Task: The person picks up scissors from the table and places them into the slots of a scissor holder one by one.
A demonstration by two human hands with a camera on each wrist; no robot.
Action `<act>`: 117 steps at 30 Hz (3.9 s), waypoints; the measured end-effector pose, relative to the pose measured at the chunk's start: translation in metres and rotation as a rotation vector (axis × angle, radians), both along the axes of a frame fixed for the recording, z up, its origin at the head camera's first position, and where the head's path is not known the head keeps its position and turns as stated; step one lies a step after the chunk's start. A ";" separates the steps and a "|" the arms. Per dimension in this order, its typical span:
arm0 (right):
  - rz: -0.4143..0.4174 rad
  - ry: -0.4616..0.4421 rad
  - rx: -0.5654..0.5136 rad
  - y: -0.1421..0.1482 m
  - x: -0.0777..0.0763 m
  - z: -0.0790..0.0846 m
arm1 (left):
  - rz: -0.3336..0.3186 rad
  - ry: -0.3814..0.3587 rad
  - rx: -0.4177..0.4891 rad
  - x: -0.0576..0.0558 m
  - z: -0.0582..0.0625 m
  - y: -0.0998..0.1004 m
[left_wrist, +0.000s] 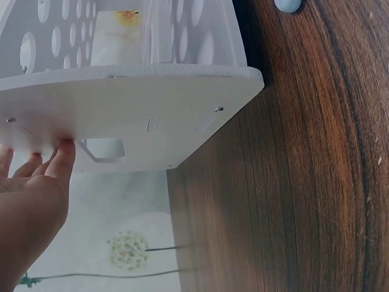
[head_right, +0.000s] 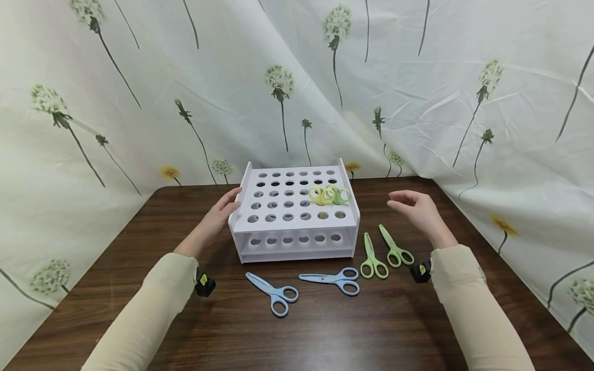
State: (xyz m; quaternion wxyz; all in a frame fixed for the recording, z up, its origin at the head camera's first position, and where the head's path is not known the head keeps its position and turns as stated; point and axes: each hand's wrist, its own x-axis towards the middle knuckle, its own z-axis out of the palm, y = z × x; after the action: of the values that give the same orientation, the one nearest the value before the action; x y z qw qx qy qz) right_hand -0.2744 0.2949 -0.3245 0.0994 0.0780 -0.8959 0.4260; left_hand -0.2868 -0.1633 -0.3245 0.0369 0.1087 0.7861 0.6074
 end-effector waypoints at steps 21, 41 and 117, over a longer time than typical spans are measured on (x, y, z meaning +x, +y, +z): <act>-0.029 -0.101 0.006 0.015 0.005 -0.016 | 0.015 0.034 0.010 -0.022 -0.024 -0.007; 0.003 -0.120 -0.008 0.028 0.010 -0.031 | 0.002 0.014 0.012 -0.017 -0.017 -0.006; 0.121 -0.476 0.007 0.052 0.010 -0.074 | 0.001 -0.005 0.018 -0.016 -0.015 -0.006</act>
State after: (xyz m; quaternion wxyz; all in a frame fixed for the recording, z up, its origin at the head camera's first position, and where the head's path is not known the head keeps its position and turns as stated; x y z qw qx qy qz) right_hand -0.2644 0.3467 -0.3983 -0.1403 0.0291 -0.8893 0.4342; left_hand -0.3028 -0.1690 -0.3393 0.0376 0.1073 0.7805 0.6147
